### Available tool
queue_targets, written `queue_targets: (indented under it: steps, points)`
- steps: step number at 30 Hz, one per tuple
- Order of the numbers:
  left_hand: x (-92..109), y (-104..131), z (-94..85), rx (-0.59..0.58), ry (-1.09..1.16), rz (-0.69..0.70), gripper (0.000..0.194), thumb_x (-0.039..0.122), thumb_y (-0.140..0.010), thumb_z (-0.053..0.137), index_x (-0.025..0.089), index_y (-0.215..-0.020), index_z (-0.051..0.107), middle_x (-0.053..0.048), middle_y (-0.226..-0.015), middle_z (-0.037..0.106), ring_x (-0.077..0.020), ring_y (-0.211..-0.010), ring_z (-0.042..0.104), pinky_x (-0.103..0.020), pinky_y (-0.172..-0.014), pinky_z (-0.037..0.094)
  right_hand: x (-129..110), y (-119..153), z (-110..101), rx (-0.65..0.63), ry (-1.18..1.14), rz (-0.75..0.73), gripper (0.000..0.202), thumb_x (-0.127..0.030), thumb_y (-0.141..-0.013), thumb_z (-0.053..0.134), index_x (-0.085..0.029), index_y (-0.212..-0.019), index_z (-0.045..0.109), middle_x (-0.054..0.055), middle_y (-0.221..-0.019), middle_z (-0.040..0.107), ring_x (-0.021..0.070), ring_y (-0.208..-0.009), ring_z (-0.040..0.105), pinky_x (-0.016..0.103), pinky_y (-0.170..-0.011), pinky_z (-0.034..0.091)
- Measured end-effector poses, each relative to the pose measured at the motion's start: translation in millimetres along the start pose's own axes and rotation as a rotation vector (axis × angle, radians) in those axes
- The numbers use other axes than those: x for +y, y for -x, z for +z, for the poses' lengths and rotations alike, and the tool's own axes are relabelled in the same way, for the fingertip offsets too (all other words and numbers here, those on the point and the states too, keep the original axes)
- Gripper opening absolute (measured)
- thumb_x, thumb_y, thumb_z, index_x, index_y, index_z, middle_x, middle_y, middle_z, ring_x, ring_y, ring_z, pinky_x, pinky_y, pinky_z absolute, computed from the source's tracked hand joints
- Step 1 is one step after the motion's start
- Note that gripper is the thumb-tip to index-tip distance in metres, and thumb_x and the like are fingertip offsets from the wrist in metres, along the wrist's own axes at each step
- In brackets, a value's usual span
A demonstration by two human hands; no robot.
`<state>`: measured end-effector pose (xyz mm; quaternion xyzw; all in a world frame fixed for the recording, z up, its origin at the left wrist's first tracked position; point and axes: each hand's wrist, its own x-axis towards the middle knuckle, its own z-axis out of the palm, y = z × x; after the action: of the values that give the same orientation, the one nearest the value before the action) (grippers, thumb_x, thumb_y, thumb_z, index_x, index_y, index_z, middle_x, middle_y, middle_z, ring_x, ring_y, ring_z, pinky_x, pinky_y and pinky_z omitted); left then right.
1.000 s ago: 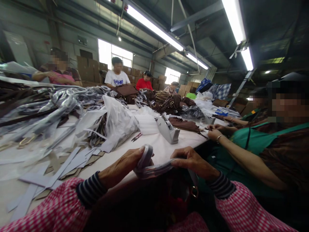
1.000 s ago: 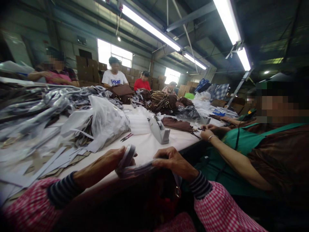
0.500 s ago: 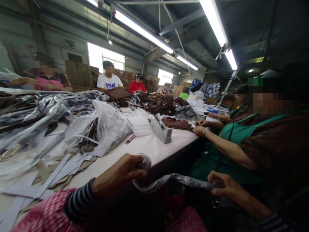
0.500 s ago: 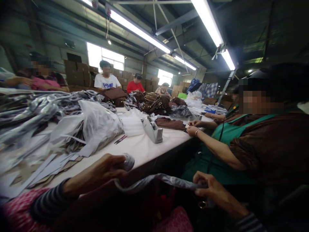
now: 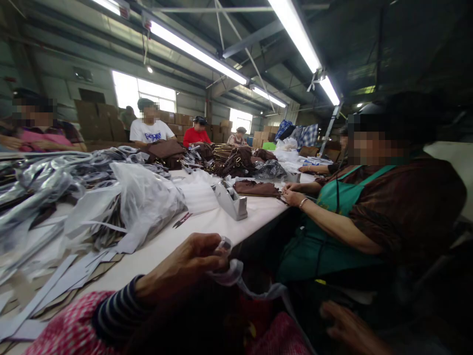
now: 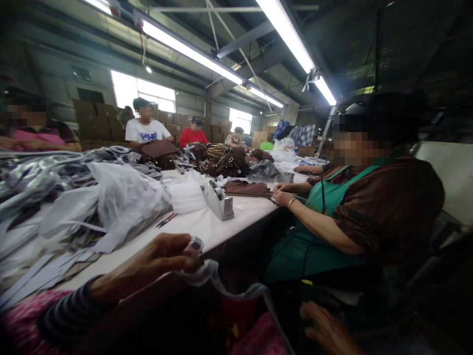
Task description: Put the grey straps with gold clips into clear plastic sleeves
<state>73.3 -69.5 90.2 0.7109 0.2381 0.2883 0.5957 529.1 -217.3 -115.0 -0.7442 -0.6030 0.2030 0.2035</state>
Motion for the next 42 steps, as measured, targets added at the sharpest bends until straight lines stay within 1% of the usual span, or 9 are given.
queue_targets:
  steps: [6,10,13,21,29,32,35,39,42]
  points:
    - [1.7,-15.1,22.8,-0.119,0.087,-0.014,0.03,0.041,-0.095,0.069,0.011,-0.089,0.075,-0.008,-0.085,0.072,-0.0196,-0.074,0.066,-0.03,-0.072,0.054,-218.8,-55.9,-21.1,-0.107,-0.592,-0.425,0.049,-0.053,-0.088,0.071,-0.023,-0.127,0.065,0.012,-0.124,0.069,0.0295,-0.118,0.063,0.043,-0.096,0.052]
    - [-1.9,-6.3,20.4,-0.233,0.213,-0.094,0.027,0.039,-0.095,0.068,0.012,-0.092,0.073,-0.008,-0.081,0.071,-0.0139,-0.063,0.063,-0.024,-0.063,0.052,-282.5,-62.4,-9.1,-0.459,-1.032,-0.591,0.051,-0.052,-0.089,0.075,-0.02,-0.128,0.064,0.008,-0.107,0.072,0.0224,-0.097,0.069,0.034,-0.086,0.053]
    - [-10.7,6.7,13.7,-0.215,0.303,-0.175,0.025,0.037,-0.094,0.07,0.013,-0.098,0.072,-0.004,-0.076,0.066,-0.0096,-0.057,0.056,-0.018,-0.055,0.049,-291.6,-58.5,2.7,-0.476,-0.992,-0.601,0.037,-0.052,-0.095,0.068,-0.015,-0.102,0.072,0.001,-0.074,0.063,0.0121,-0.059,0.054,0.024,-0.056,0.042]
    - [-41.8,17.5,15.4,-0.094,0.425,-0.193,0.039,0.05,-0.1,0.057,0.013,-0.093,0.068,-0.006,-0.065,0.068,-0.0116,-0.05,0.06,-0.019,-0.051,0.043,-302.4,-50.9,4.5,0.104,-0.209,-0.962,0.03,-0.029,-0.105,0.047,-0.02,-0.117,0.073,0.007,-0.089,0.066,0.0191,-0.076,0.059,0.029,-0.069,0.045]
    - [-26.7,39.0,7.9,-0.035,-0.253,-0.094,0.039,0.051,-0.097,0.06,0.017,-0.077,0.062,0.004,-0.064,0.05,-0.0112,-0.057,0.039,-0.024,-0.052,0.027,-304.4,-45.3,-26.2,-0.664,-0.523,-0.488,0.036,-0.041,-0.08,0.085,-0.017,-0.107,0.076,-0.001,-0.082,0.066,0.0126,-0.069,0.054,0.022,-0.06,0.041]
    - [-24.4,46.6,5.7,-0.012,-0.535,-0.021,0.036,0.048,-0.102,0.054,0.019,-0.082,0.064,0.003,-0.07,0.05,-0.0129,-0.063,0.042,-0.025,-0.058,0.031,-301.1,-44.6,-28.2,-0.722,-0.483,-0.456,0.033,-0.047,-0.088,0.076,-0.015,-0.095,0.076,-0.002,-0.071,0.06,0.0101,-0.06,0.048,0.021,-0.055,0.036]
    - [-25.4,46.7,5.3,-0.009,-0.5,-0.059,0.041,0.055,-0.103,0.05,0.02,-0.093,0.069,0.0,-0.077,0.06,-0.016,-0.069,0.052,-0.025,-0.063,0.037,-297.6,-44.5,-20.5,-0.503,-0.309,-0.586,0.031,-0.044,-0.098,0.065,-0.016,-0.091,0.075,0.0,-0.071,0.063,0.0126,-0.061,0.054,0.024,-0.058,0.039]
    - [-38.7,38.7,12.6,-0.113,0.039,-0.205,0.062,0.068,-0.1,0.044,0.014,-0.087,0.07,-0.004,-0.069,0.063,-0.0149,-0.057,0.055,-0.024,-0.054,0.042,-296.8,-41.7,-18.7,0.087,0.139,-1.02,0.032,-0.028,-0.108,0.046,-0.015,-0.093,0.071,0.005,-0.077,0.064,0.0172,-0.07,0.057,0.03,-0.063,0.037]
    - [-52.9,29.5,28.0,-0.106,0.37,-0.228,0.052,0.062,-0.097,0.059,0.012,-0.097,0.074,-0.004,-0.069,0.065,-0.0107,-0.052,0.054,-0.019,-0.05,0.04,-296.9,-40.1,-31.1,0.323,0.285,-1.225,0.029,-0.019,-0.108,0.04,-0.013,-0.106,0.068,0.005,-0.074,0.063,0.0179,-0.067,0.054,0.032,-0.062,0.036]
